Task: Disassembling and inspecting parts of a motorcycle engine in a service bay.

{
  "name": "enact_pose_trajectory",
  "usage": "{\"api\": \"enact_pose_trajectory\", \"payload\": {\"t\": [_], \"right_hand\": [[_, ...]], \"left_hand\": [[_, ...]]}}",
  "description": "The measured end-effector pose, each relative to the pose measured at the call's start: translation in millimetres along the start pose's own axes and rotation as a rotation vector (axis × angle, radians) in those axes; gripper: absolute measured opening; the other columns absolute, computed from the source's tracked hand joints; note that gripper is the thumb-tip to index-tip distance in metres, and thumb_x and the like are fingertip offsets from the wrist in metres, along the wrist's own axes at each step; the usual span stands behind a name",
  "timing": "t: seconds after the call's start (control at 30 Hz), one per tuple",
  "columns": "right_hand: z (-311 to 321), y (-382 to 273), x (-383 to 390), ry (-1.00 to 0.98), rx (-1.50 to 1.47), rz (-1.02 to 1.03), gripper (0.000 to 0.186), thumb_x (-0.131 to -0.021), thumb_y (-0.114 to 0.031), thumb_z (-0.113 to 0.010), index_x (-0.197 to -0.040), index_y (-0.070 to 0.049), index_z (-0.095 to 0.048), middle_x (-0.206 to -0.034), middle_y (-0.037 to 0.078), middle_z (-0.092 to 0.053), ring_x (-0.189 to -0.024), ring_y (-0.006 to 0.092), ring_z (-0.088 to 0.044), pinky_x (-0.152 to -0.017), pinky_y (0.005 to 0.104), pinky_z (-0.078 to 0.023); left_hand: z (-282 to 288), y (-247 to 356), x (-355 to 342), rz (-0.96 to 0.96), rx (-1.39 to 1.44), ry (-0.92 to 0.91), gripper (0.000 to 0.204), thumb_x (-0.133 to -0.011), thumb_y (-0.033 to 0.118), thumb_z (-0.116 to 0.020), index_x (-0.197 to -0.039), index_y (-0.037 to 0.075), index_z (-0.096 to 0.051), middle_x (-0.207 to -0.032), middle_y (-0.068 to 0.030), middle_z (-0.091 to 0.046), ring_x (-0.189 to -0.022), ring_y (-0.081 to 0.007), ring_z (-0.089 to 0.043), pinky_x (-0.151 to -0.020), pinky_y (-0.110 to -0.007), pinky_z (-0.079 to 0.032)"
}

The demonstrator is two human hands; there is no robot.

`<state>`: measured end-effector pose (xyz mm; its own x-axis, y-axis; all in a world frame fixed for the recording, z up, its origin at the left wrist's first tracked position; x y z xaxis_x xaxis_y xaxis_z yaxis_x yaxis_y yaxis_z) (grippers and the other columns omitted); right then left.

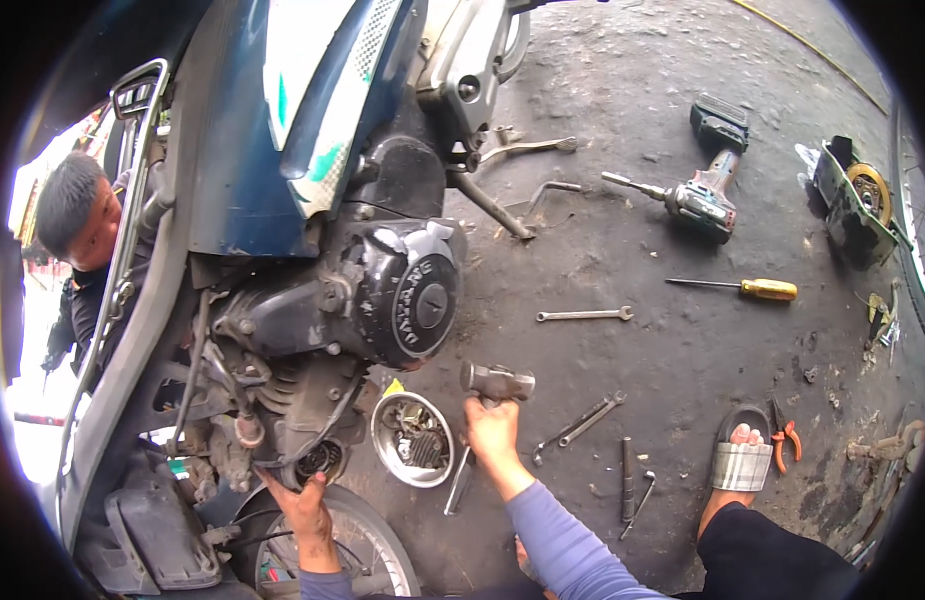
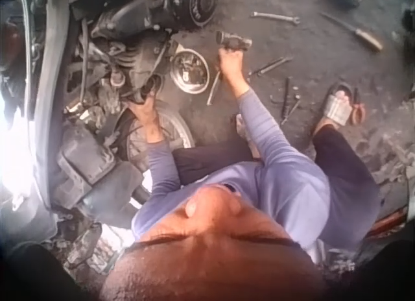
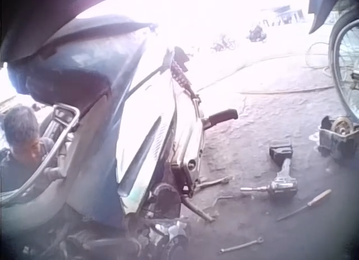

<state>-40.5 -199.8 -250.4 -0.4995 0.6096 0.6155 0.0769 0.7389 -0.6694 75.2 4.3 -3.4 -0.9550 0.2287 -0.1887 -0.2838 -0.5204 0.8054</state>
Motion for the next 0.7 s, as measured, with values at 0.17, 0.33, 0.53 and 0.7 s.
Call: {"api": "enact_pose_trajectory", "payload": {"t": [0.17, 0.33, 0.53, 0.7], "right_hand": [[33, 8, 21, 0.002, -0.229, -0.401, 0.017, -0.079, -0.006, -0.054, -0.069, -0.009, -0.042, -0.052, -0.001, -0.038, -0.039, 0.0087, -0.035, -0.035, 0.0264, -0.032], [45, 11, 16, -0.062, -0.112, -0.445, 0.017, -0.078, -0.007, -0.055, -0.068, -0.009, -0.042, -0.053, -0.002, -0.038, -0.039, 0.0078, -0.035, -0.035, 0.0255, -0.033], [36, 5, 15, -0.203, 0.036, -0.376, 0.014, -0.078, -0.009, -0.057, -0.07, -0.008, -0.046, -0.054, -0.001, -0.041, -0.038, 0.0085, -0.037, -0.035, 0.0257, -0.033], [24, 4, 20, -0.342, 0.115, -0.347, 0.018, -0.079, -0.008, -0.059, -0.066, -0.007, -0.047, -0.052, 0.0, -0.043, -0.037, 0.0102, -0.041, -0.036, 0.0259, -0.034]], "left_hand": [[12, -3, 2, 0.017, -0.082, 0.047, 0.097, -0.063, 0.014, -0.068, -0.138, -0.013, -0.013, -0.144, -0.0242, -0.018, -0.133, -0.0308, -0.02, -0.11, -0.035, -0.009], [7, -10, 1, 0.072, -0.09, 0.047, 0.096, -0.066, 0.015, -0.068, -0.138, -0.013, -0.011, -0.145, -0.0234, -0.017, -0.134, -0.0304, -0.019, -0.11, -0.034, -0.007], [-5, -3, -3, 0.057, 0.119, -0.028, 0.102, -0.066, 0.011, -0.072, -0.14, -0.009, -0.004, -0.14, -0.0192, -0.024, -0.127, -0.0254, -0.028, -0.108, -0.033, -0.016], [0, -7, -6, -0.073, -0.039, -0.075, 0.11, -0.059, 0.025, -0.082, -0.138, -0.007, -0.013, -0.137, -0.0191, -0.029, -0.125, -0.0268, -0.032, -0.107, -0.036, -0.021]]}}
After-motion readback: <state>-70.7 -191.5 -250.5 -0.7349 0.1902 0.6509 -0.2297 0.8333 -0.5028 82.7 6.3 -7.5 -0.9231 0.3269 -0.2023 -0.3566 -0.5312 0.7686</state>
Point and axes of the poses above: each hand's wrist, its own x-axis away from the middle knuckle, its own z-axis out of the back of the hand, y = z × x, the point moved 8 cm from there along -x, towards the middle knuckle
